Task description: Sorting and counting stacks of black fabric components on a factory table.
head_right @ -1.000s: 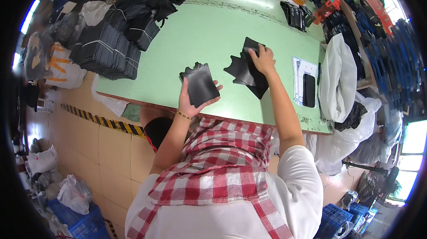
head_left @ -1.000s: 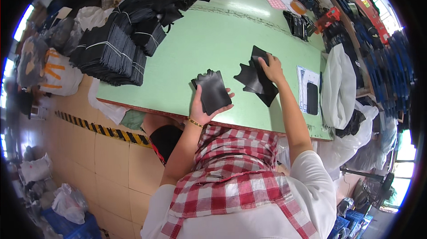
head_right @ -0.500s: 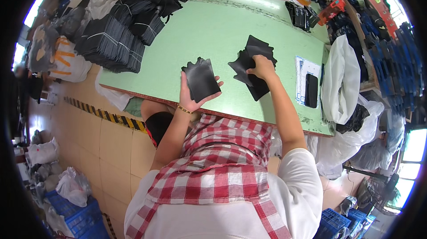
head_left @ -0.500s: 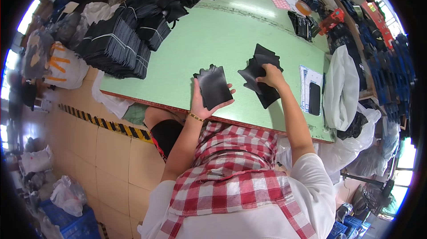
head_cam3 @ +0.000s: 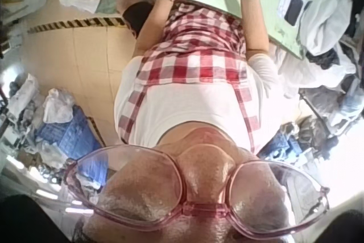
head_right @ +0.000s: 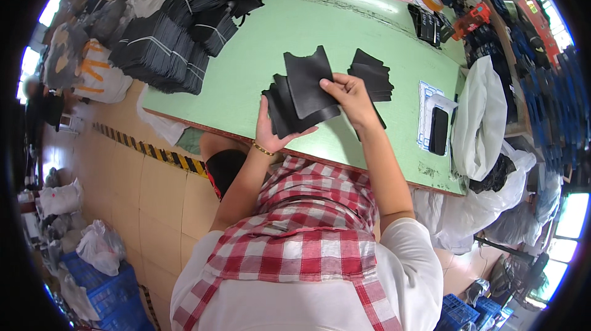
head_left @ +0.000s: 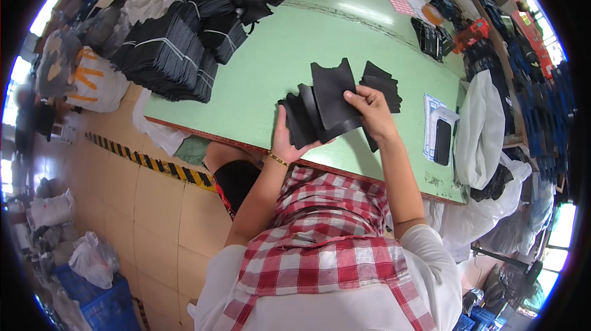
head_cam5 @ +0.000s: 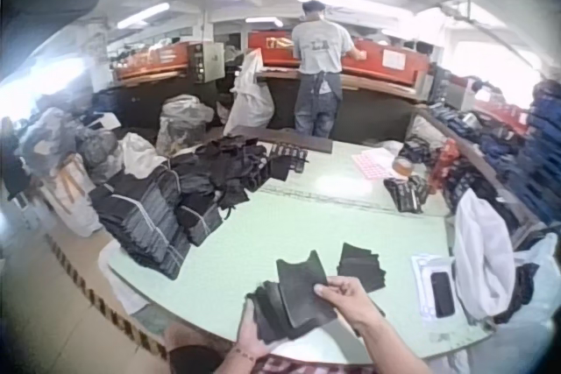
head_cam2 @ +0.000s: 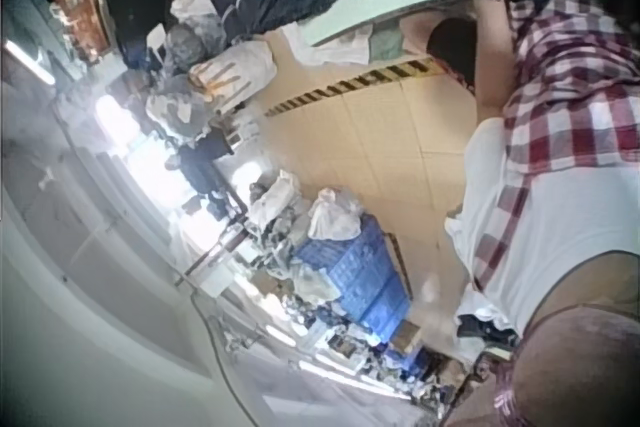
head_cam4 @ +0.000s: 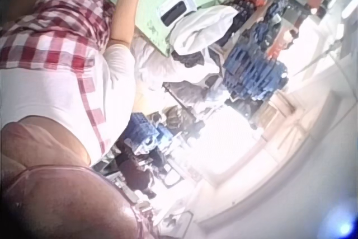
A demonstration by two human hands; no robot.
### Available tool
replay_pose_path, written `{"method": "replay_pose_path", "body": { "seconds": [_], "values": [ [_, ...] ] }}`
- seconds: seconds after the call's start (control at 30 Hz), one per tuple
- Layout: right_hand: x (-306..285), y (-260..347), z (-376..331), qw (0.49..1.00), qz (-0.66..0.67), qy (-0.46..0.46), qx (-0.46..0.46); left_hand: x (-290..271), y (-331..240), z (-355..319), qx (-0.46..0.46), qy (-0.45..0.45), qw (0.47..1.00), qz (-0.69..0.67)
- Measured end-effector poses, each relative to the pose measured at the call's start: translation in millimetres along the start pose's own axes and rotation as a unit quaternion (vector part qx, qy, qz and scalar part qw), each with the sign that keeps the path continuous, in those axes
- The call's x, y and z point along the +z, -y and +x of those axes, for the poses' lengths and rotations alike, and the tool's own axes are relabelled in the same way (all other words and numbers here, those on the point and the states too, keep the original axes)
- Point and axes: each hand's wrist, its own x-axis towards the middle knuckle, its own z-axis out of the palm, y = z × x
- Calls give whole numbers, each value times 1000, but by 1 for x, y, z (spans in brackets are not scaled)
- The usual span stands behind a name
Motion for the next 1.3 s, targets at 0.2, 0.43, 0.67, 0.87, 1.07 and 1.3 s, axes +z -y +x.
{"method": "replay_pose_path", "body": {
  "seconds": [0.2,0.43,0.67,0.87,1.07,1.3],
  "values": [
    [28,-54,2,940,-297,-107,-129,-6,-1,0,-17,82,996,-23],
    [-27,-41,-9,910,-321,-228,-129,-7,-2,0,-28,47,998,-32],
    [-11,-23,-23,984,-85,-137,-76,-2,-1,0,-15,-12,999,-41],
    [13,-21,-24,994,-4,-93,-55,0,1,-1,-3,-3,1000,-19],
    [4,-41,-23,980,-193,20,34,-3,0,0,-25,62,998,-18],
    [-74,-59,-46,705,-674,-220,13,-7,0,2,-39,68,997,-26]
  ]
}}
